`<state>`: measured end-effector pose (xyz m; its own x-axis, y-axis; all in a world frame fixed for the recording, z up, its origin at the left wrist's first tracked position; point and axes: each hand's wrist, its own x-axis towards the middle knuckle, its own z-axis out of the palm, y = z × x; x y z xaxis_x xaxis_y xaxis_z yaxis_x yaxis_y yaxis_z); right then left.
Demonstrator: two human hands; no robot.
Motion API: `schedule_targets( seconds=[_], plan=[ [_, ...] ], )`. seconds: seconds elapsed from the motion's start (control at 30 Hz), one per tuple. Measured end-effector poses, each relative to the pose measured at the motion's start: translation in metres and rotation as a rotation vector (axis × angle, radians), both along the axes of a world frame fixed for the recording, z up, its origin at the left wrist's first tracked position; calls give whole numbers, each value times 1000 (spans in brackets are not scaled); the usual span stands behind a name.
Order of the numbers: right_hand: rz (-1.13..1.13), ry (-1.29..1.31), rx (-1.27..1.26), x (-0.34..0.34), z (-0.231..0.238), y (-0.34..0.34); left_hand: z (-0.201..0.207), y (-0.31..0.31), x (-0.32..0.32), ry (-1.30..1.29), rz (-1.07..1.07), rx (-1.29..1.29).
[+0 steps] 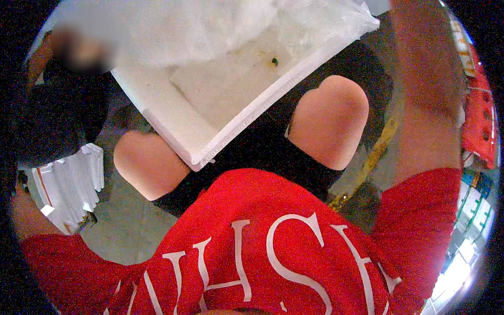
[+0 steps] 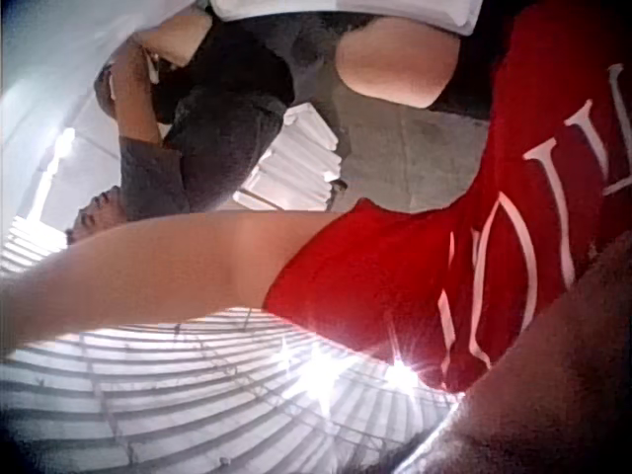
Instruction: The person sorts bunches of rambutan from a white storage bin into a plastic bag, weighs the bag on a digital scale, and transfers the bag into another white bin.
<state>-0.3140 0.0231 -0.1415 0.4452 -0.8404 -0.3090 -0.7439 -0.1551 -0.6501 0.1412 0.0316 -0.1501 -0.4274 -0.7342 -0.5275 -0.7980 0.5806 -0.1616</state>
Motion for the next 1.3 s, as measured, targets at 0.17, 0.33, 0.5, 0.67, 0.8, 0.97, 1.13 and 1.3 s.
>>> schedule_targets(
  seconds=[0.17,0.33,0.5,0.67,0.8,0.97,1.13,1.3],
  plan=[
    [-91,-80,-171,-27,41,36,-6,7,2,-15,22,68],
    [-101,-163,-295,-17,54,44,-5,-6,-12,41,-4,69],
    [-27,-259,-414,8,60,28,-35,-26,-72,202,-90,99],
    [60,271,90,28,32,2,-142,16,-121,105,-160,443],
    [-115,681,329,-50,-34,-8,-179,65,-139,40,-219,614],
    [-53,729,512,-55,-93,-21,-153,50,-153,390,-121,517],
    [258,-39,485,60,-109,-6,-118,23,-144,1017,180,247],
    [579,2,113,172,-92,34,-152,-11,-105,1084,354,252]
  ],
)
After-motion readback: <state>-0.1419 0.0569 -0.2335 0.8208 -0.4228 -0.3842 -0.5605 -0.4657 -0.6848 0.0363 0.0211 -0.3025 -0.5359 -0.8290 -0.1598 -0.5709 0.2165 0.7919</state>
